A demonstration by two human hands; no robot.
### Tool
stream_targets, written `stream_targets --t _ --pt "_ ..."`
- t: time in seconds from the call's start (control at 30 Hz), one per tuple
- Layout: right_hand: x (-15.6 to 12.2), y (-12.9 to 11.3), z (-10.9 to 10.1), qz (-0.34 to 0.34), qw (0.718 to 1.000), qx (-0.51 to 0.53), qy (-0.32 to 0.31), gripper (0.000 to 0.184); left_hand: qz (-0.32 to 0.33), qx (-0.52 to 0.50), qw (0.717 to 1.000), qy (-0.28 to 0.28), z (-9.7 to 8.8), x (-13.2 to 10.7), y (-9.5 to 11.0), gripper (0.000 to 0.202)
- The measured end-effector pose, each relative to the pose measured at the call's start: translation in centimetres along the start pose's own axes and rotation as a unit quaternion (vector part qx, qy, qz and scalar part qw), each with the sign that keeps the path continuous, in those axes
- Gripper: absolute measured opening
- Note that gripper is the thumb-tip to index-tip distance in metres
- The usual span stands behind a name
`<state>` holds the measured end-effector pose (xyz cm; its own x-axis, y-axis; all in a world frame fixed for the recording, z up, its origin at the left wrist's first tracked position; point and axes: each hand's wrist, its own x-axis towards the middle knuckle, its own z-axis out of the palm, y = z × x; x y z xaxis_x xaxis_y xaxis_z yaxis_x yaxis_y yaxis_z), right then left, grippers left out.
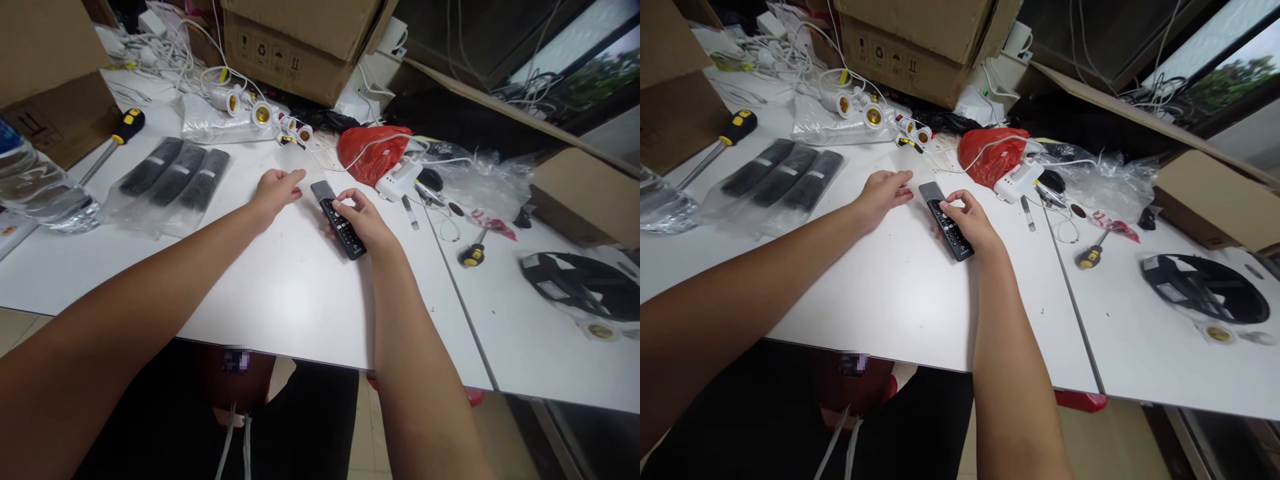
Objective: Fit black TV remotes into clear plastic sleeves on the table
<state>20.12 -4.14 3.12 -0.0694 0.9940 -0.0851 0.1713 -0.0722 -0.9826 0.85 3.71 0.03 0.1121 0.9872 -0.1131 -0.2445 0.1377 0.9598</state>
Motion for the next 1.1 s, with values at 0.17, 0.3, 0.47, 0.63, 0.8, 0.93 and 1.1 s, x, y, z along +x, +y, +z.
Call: stream_targets --t 0.17,0.3,0.47,0.63,0.8,0.93,1.1 --pt "-0.1 -0.3 0.5 -0.021 1.0 0.012 -0.011 0.047 0.01 -0.067 0.988 -0.14 -0.2 -0.8 0.4 0.024" --pt "0.0 0.0 0.7 -0.014 0.999 0.01 -0.028 0.049 0.031 -0.123 0.976 -0.177 0.1 -1.4 0.0 0.026" --pt "0.1 0.3 1.2 -0.024 1.0 0.013 -0.012 0.045 0.049 -0.098 0.985 -0.131 0.5 -1.2 -0.5 0.025" --pt "-0.2 -0.3 1.1 0.064 0.993 0.091 -0.05 0.049 0.023 -0.165 0.975 -0.146 0.4 -1.3 0.2 0.022" --pt "-0.6 -0.6 1.0 0.085 0.984 0.135 -0.074 0.047 0.013 -0.181 0.964 -0.196 0.3 -1.0 0.3 0.027" --pt "-0.4 -0.7 1.3 0.084 0.985 0.144 -0.051 0.042 0.006 -0.186 0.961 -0.206 0.3 -0.6 0.4 0.034" --pt "-0.3 -0.7 1.4 0.094 0.985 0.134 -0.06 0.039 0.014 -0.202 0.963 -0.176 0.0 -0.2 1.4 0.035"
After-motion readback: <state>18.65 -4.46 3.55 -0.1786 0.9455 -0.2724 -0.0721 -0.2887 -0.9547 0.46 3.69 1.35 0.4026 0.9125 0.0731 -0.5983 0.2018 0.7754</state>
